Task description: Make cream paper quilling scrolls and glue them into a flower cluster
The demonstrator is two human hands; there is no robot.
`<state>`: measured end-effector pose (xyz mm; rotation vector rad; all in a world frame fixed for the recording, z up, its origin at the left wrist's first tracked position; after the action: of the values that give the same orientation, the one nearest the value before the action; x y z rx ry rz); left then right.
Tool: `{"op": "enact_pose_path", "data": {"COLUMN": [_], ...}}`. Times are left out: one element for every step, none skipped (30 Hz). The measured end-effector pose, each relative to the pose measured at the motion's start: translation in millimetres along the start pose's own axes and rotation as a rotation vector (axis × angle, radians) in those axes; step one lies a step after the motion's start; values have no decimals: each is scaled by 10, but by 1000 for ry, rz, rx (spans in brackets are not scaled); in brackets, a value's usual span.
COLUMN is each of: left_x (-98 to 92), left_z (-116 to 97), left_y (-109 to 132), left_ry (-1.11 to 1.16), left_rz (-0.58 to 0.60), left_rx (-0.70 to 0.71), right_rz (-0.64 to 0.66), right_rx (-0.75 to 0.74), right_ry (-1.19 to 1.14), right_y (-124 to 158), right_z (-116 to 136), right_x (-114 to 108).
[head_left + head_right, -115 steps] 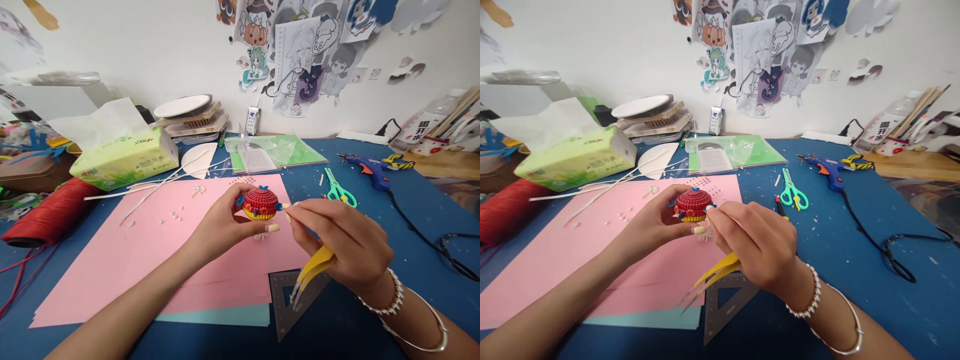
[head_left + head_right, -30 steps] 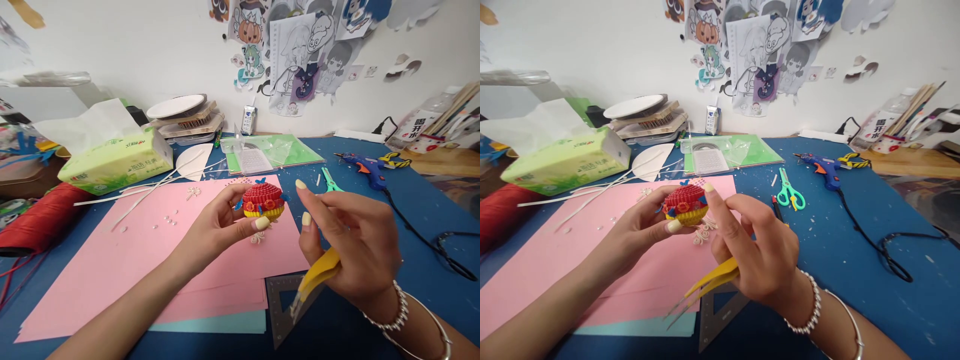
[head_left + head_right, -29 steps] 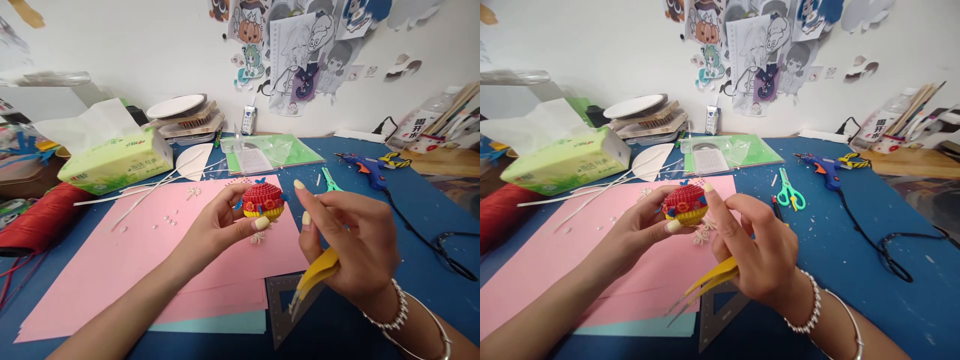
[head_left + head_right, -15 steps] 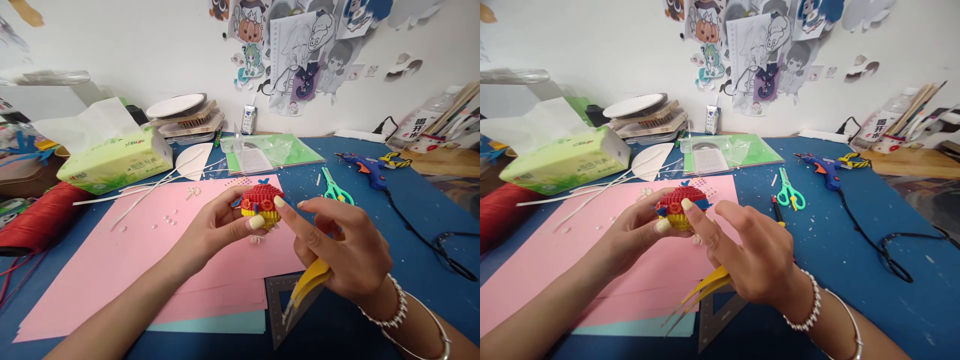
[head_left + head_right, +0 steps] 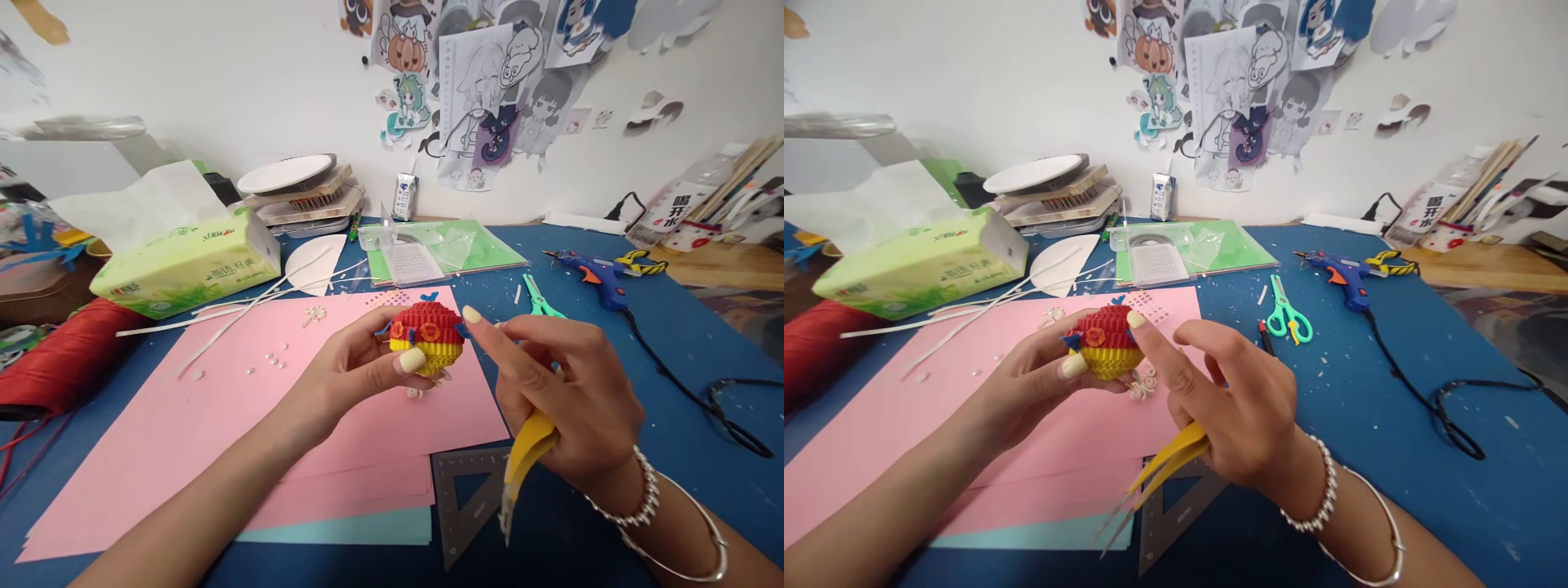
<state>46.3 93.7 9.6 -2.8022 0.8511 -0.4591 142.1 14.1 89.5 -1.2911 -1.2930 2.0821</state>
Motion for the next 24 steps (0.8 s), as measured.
{"op": "enact_pose_path", "data": {"left_x": [0,-1,3,7,12,15,19,20,20,17,14,9,3,-4,-8,-9,-8,-4,2,8,13,18,22,23], "left_z": [-5,-6,-5,-2,1,3,3,2,0,1,4,8,10,11,11,9,6,1,-5,-11,-14,-16,-14,-9], "left_y": [-1,-1,-1,0,1,1,2,2,2,4,7,10,13,16,18,19,19,17,14,10,6,3,1,0], "left_ry": [4,7,7,6,2,-3,-5,-7,-8,-11,-15,-21,-27,-35,-40,-42,-41,-38,-34,-32,-30,-30,-31,-34], "left_rz": [-1,-3,-1,1,4,4,6,6,5,3,2,1,-1,-3,-4,-4,-2,0,4,8,12,16,22,24], "left_rx": [4,4,2,-2,-4,-6,-5,-3,0,0,-1,-4,-5,-6,-6,-5,-1,3,11,19,25,30,32,31], "right_rz": [1,12,20,28,32,37,48,62,76,86,91,89,85,84,84,87,86,89,93,95,103,111,115,121], "right_rx": [-6,-12,-13,-12,-9,-6,-1,1,4,7,7,5,3,-1,-4,-8,-11,-13,-16,-18,-17,-16,-12,-8], "right_ry": [2,-1,-8,-19,-34,-49,-62,-76,-88,-99,-106,-108,-105,-100,-95,-90,-86,-84,-83,-86,-92,-101,-112,-120], "right_y": [-2,-4,-6,-8,-9,-10,-9,-7,-4,0,4,9,14,19,23,25,26,26,24,21,19,16,15,15], "right_z": [8,16,21,23,23,22,19,17,14,10,8,8,7,10,12,15,19,22,28,30,31,29,25,18], "right_x": [0,8,14,18,18,21,31,44,58,70,76,76,75,75,75,76,72,72,71,69,73,77,78,83]}}
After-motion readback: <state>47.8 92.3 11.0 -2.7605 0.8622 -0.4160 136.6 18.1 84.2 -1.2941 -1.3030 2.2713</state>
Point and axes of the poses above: each hand's wrist, its own y-axis away from the middle knuckle, its own x-axis out of the palm, z = x × y, the point moved 10 cm from there along -y, towards the middle knuckle, and after that the axes turned 14 degrees about x, right-handed, at the moved point
